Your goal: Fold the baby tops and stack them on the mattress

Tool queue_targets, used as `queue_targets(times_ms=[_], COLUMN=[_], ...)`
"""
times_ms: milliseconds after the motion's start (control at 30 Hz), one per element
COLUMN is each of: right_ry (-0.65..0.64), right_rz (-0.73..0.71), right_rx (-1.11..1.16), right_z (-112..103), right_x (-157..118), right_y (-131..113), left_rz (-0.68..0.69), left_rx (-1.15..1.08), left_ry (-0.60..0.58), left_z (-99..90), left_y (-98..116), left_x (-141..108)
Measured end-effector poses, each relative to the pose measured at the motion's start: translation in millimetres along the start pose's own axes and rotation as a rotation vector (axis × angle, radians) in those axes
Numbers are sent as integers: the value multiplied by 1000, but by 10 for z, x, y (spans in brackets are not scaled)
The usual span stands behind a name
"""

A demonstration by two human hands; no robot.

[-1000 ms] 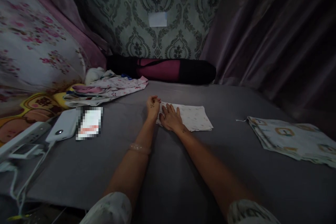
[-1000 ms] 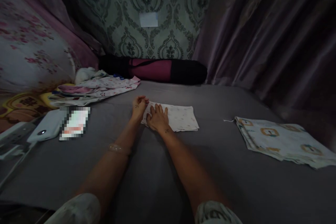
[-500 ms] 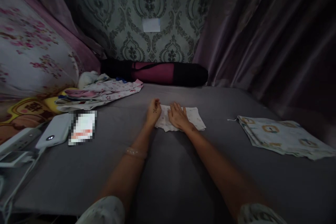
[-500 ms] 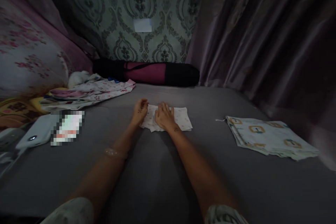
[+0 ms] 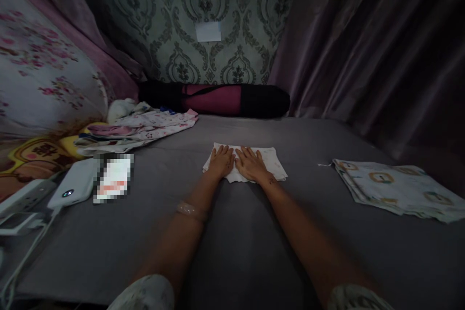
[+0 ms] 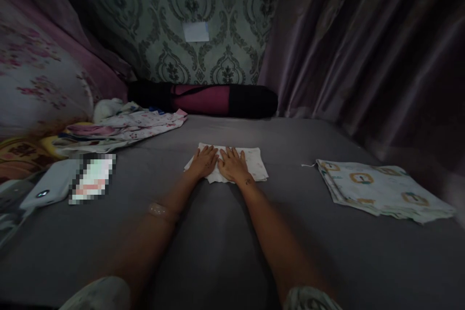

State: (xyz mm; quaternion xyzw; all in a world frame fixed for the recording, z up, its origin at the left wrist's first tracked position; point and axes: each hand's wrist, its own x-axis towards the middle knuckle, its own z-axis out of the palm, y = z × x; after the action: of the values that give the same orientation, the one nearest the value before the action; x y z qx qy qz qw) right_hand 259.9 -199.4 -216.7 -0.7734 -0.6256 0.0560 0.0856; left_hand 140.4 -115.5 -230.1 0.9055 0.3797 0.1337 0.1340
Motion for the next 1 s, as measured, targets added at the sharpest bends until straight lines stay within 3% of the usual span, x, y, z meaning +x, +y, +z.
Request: queue_targets(times_ms=[167,367,533,833,1000], right_ry=[-6,88,-8,1,91], right_rz=[-1,66,104,119,151], right_rx=[34,-17,-10,53,36], right_z=[-60,-171,-116,-110,-189], right_x=[-24,-119,-124,-130,-131], right_y=[14,147,199,180,299], left_rz=[28,92,66,47,50], left_rx=[11,57,14,-22,6], left_ry=[46,122,27,-24,100], left_z=[-46,-42,83,65,23], left_y=[29,134,96,91,39], left_x=[-21,-38,-21,-21,-16])
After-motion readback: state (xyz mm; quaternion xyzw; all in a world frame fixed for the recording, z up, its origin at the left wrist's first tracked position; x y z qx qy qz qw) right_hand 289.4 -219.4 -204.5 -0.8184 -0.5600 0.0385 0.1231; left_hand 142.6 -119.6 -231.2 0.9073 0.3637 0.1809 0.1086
